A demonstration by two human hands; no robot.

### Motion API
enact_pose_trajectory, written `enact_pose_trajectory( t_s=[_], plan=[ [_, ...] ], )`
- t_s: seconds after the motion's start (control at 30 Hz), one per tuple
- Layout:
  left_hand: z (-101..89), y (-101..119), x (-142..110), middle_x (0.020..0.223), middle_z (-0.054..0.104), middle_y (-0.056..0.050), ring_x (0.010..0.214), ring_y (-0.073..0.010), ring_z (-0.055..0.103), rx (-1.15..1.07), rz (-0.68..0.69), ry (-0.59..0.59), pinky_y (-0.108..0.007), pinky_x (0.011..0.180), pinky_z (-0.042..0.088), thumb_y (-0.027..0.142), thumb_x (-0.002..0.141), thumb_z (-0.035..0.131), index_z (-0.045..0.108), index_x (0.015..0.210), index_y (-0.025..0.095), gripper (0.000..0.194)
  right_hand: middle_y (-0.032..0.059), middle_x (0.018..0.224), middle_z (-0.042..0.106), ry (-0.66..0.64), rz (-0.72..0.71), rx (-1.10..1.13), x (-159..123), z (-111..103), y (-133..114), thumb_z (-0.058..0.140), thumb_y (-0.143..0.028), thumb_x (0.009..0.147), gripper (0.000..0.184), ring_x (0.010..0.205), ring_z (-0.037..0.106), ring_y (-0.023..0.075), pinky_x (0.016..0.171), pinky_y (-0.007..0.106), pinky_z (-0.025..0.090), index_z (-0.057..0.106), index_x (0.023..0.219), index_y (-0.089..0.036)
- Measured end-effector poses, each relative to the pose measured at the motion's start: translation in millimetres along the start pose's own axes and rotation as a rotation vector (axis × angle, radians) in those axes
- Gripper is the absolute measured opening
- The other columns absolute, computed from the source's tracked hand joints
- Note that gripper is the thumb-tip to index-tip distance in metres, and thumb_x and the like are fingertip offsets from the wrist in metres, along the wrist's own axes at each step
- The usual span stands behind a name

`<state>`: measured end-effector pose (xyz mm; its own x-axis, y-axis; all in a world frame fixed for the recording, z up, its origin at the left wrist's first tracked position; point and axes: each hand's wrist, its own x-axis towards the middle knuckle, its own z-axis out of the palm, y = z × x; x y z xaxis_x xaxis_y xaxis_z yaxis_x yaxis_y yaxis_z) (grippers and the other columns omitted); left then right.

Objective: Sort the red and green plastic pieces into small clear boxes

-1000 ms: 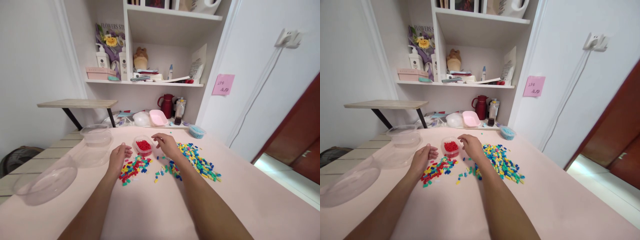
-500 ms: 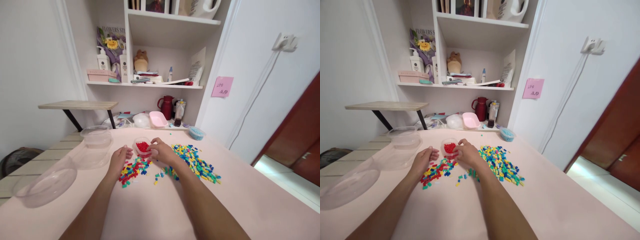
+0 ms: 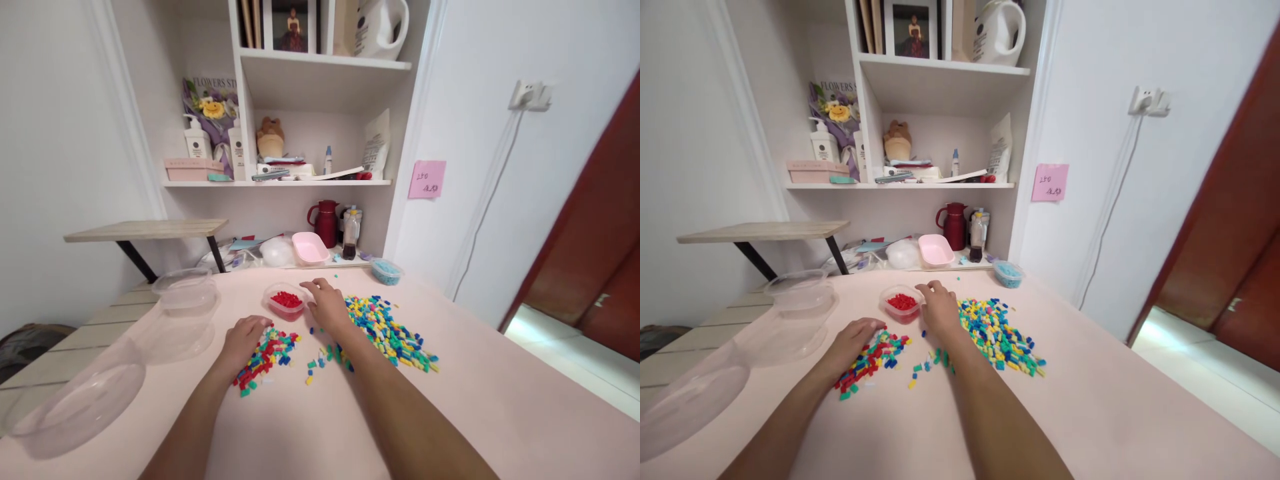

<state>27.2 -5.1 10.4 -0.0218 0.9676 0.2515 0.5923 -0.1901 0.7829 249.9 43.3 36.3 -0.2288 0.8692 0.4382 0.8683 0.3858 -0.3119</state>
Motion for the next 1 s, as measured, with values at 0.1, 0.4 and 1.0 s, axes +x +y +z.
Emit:
enact_pose_trajectory(
  t_s=[0.1, 0.4, 1.0],
  plan=[
    [-1.1, 4, -2, 0.107, 0.073, -0.002, 0.113, -0.0288, 0.057, 0.071, 0.017, -0.022, -0.045, 0.101, 0.036, 0.048, 0.084, 0.042, 0.075, 0.087, 0.030, 0.038, 0.0070, 0.119, 0.062, 0.062, -0.038, 0.130, -1, -7, -8, 0.049, -0.015, 0.088, 0.044, 0.097, 0.060, 0.0178, 0.088, 0.031, 0.042, 0.055, 0.130, -0.027],
    [5.0, 9, -9, 0.120, 0.069, 0.001, 0.119, -0.0260, 0.053, 0.239, 0.144, -0.141, -0.044, 0.102, 0.033, 0.034, 0.084, 0.044, 0.073, 0.101, 0.035, 0.034, 0.0008, 0.088, 0.073, -0.249, -0.269, 0.056, -21, -25, -40, 0.052, -0.030, 0.088, 0.022, 0.084, 0.063, 0.0190, 0.070, 0.026, 0.041, 0.073, 0.089, -0.029],
    [5.2, 14, -10, 0.123, 0.067, 0.000, 0.120, -0.0254, 0.052, 0.310, 0.157, -0.168, -0.045, 0.103, 0.033, 0.030, 0.083, 0.046, 0.073, 0.100, 0.034, 0.032, -0.0030, 0.097, 0.073, -0.399, -0.231, -0.018, -20, -13, -32, 0.063, -0.019, 0.074, 0.034, 0.094, 0.065, 0.0197, 0.072, 0.025, 0.044, 0.070, 0.103, -0.034]
  ],
)
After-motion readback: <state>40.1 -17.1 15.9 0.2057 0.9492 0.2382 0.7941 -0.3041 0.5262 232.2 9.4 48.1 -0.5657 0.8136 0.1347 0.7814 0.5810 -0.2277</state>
